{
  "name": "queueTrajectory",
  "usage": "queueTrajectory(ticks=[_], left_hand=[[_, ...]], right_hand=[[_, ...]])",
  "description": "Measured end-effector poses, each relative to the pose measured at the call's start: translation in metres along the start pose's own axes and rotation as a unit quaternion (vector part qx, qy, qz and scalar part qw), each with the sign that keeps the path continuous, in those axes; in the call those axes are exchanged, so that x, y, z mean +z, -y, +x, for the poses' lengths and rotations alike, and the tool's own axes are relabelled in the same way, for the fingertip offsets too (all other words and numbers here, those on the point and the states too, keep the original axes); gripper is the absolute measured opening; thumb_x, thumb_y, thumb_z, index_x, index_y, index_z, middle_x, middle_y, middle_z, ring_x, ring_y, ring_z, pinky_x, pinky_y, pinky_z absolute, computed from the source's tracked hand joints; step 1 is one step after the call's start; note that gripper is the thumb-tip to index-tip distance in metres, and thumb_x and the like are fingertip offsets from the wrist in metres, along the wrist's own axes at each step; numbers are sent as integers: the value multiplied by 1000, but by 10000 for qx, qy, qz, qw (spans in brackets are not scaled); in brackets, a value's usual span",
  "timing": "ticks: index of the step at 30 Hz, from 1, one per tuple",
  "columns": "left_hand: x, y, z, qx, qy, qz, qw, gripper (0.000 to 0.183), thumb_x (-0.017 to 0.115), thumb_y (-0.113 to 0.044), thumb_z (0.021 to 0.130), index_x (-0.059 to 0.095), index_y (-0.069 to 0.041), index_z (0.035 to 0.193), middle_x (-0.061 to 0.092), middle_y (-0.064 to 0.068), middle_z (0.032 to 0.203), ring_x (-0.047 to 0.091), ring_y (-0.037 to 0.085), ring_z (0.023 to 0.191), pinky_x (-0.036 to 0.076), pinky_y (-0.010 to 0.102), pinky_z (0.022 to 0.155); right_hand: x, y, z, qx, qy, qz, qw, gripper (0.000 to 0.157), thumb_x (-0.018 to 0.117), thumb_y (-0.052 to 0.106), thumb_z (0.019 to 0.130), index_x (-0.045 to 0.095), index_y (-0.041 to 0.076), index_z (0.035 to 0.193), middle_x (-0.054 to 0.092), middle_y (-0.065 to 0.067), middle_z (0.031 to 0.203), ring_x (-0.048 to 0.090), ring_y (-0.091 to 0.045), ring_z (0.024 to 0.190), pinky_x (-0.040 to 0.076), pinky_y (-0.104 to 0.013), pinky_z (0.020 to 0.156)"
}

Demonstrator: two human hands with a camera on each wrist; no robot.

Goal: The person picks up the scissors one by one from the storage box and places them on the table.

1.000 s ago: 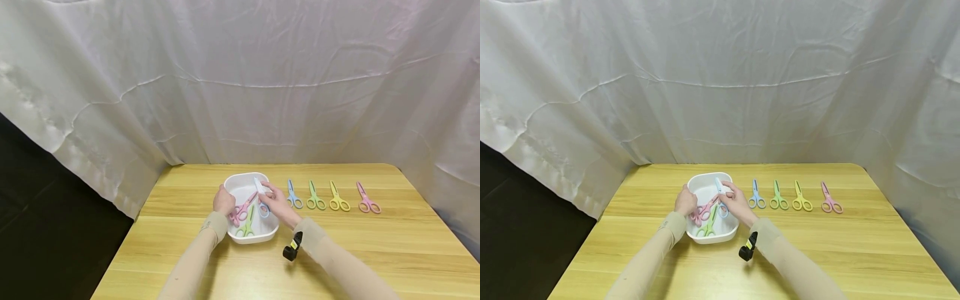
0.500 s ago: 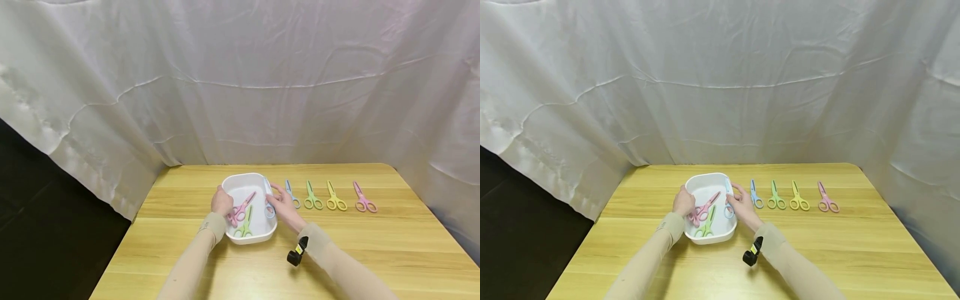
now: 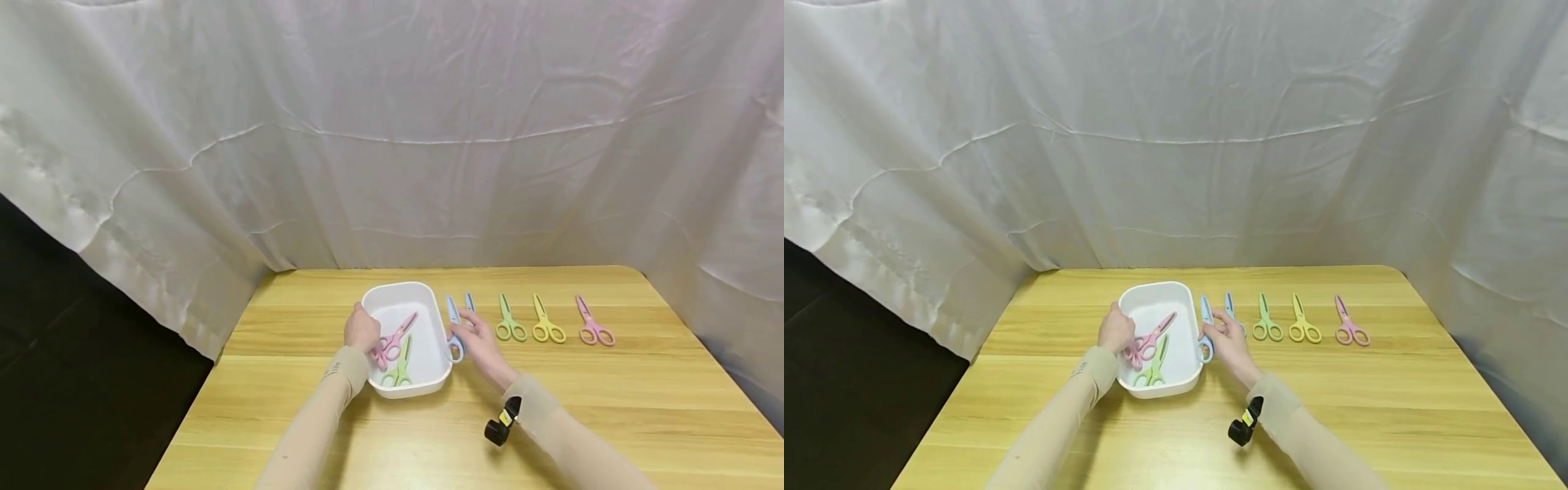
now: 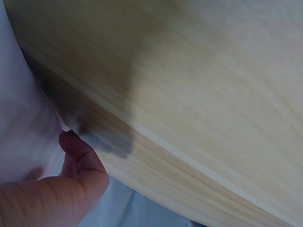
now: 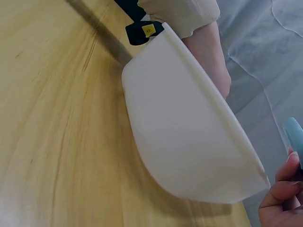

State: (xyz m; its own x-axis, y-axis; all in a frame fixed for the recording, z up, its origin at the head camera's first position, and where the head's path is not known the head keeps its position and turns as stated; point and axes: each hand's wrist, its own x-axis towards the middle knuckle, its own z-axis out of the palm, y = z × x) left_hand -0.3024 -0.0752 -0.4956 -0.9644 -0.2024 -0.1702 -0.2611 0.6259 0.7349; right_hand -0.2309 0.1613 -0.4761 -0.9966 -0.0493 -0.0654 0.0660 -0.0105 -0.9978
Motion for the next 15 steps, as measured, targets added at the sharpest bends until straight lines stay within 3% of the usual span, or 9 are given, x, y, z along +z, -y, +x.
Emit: queueTrajectory(ticks=[7, 15], left_hand=[[1, 0, -1, -20, 17, -11, 10000, 73, 50, -4, 93, 19, 0, 159, 53, 33, 141, 56, 21, 55, 45, 25, 34], [-1, -1, -2, -71, 45, -82, 9999, 74, 49, -2, 92, 19, -2, 160, 53, 33, 140, 56, 20, 52, 47, 26, 35]], right_hand=[[-14, -7, -4, 209, -118, 143, 9996, 43, 48, 9, 103, 41, -10, 142, 66, 8, 75, 60, -3, 66, 55, -18, 65], [-26, -15, -9, 265, 67, -51, 9996, 44, 47, 10, 104, 39, -15, 139, 68, 6, 75, 62, -2, 62, 51, -15, 57]])
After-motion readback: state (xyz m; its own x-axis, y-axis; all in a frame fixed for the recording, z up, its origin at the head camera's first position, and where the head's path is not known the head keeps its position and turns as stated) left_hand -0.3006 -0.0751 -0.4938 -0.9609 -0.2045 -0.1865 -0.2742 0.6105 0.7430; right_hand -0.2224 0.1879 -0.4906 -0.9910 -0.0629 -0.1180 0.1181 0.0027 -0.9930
